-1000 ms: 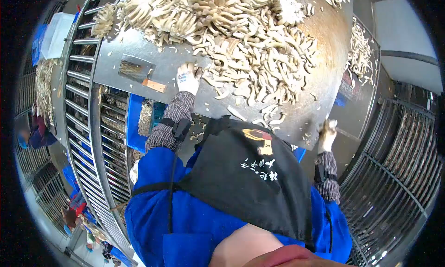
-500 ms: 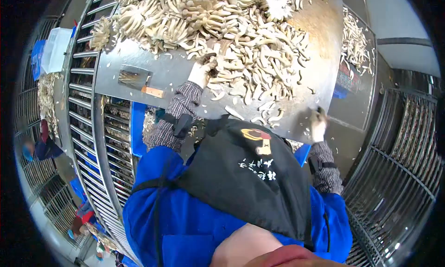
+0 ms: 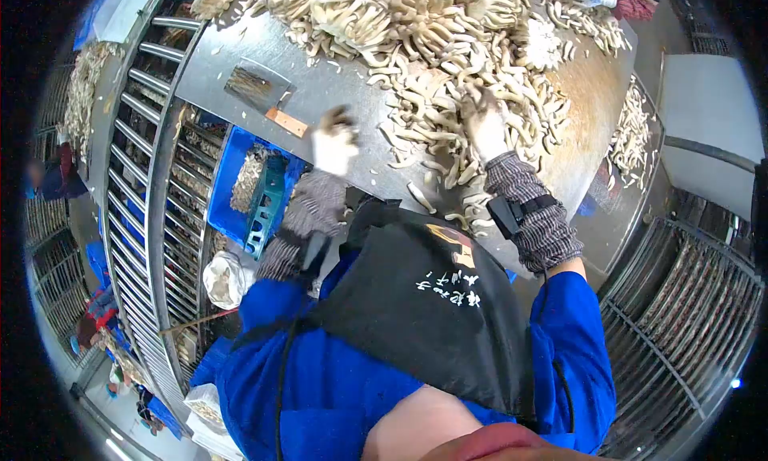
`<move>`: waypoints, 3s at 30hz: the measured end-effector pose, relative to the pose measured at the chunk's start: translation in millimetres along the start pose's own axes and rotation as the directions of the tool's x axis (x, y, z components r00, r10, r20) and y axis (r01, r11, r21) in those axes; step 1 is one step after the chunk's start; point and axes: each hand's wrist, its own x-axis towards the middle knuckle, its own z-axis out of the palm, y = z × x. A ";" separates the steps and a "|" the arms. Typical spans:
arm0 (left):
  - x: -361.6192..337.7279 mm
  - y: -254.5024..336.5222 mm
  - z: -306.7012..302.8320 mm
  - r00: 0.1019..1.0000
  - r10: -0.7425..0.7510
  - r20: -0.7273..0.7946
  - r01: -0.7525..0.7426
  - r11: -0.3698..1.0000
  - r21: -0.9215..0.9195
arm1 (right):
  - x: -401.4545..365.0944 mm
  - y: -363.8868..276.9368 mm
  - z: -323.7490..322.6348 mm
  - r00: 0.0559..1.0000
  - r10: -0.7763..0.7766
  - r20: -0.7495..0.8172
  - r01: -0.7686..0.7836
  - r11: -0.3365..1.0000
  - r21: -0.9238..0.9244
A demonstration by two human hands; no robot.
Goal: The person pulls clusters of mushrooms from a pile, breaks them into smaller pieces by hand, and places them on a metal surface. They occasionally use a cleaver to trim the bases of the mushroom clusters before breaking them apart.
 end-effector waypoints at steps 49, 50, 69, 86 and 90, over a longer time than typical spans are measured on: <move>95.4 -42.6 128.7 0.877 -0.320 0.358 0.198 0.920 0.338 | 13.8 47.4 -65.9 0.873 0.393 0.289 -0.469 0.840 0.273; 89.3 -35.9 135.8 0.936 -0.216 0.278 0.147 0.957 0.248 | 13.3 53.0 -58.7 0.929 0.341 0.143 -0.369 0.883 0.291; 116.7 -20.2 98.7 0.781 0.387 0.491 -0.526 -0.017 0.850 | 30.2 56.6 -77.7 0.987 0.159 -0.010 -0.157 0.981 0.111; 60.8 -32.2 236.8 0.613 -0.143 0.777 -0.244 0.901 0.359 | 22.1 45.2 -75.6 0.921 0.312 0.231 -0.369 0.890 0.269; 76.7 -23.1 223.3 0.646 -0.186 0.741 -0.351 0.789 0.504 | 31.1 39.6 -82.8 0.935 0.245 0.257 -0.263 0.964 0.039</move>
